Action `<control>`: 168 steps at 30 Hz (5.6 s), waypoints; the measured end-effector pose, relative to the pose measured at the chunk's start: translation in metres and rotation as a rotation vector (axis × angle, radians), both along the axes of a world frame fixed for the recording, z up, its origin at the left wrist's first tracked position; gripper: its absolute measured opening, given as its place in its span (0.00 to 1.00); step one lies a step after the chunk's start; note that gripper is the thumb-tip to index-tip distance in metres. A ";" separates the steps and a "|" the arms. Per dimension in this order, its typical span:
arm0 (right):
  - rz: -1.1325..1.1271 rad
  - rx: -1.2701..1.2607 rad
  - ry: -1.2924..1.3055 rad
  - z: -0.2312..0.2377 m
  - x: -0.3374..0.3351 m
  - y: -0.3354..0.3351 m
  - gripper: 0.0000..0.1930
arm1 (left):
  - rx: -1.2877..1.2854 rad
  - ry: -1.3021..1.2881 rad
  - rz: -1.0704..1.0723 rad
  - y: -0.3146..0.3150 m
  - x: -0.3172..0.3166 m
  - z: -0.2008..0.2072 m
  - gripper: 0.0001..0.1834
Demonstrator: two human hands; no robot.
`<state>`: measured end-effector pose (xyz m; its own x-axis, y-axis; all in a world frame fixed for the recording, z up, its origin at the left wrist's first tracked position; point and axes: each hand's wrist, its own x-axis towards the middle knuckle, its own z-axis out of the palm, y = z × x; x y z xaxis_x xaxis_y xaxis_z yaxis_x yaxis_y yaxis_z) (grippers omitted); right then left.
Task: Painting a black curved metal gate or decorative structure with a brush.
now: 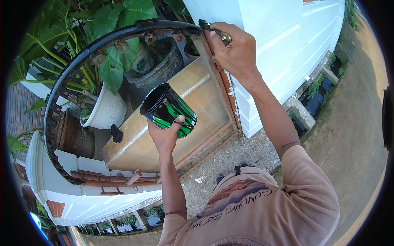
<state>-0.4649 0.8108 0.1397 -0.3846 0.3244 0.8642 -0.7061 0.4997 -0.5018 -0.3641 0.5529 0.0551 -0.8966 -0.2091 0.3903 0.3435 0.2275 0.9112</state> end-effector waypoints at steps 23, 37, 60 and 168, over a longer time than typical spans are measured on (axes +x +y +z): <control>0.271 -0.061 -0.169 0.087 -0.023 -0.012 0.10 | -0.039 -0.013 -0.003 -0.013 -0.010 0.008 0.41; 0.267 0.310 -0.156 0.169 -0.059 -0.043 0.10 | -0.097 0.033 0.002 0.004 -0.028 0.017 0.43; 1.121 -0.150 -0.326 0.230 -0.077 -0.104 0.10 | -0.160 0.051 0.164 -0.001 -0.019 0.037 0.47; 0.143 -0.050 0.618 0.068 0.092 -0.323 0.10 | -0.248 0.108 0.112 -0.242 0.024 0.098 0.49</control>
<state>-0.3728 0.4880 0.2081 0.1378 0.3521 0.9258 -0.9309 0.3653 -0.0004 -0.3404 0.3109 0.1528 -0.8239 -0.1902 0.5339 0.3960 0.4809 0.7823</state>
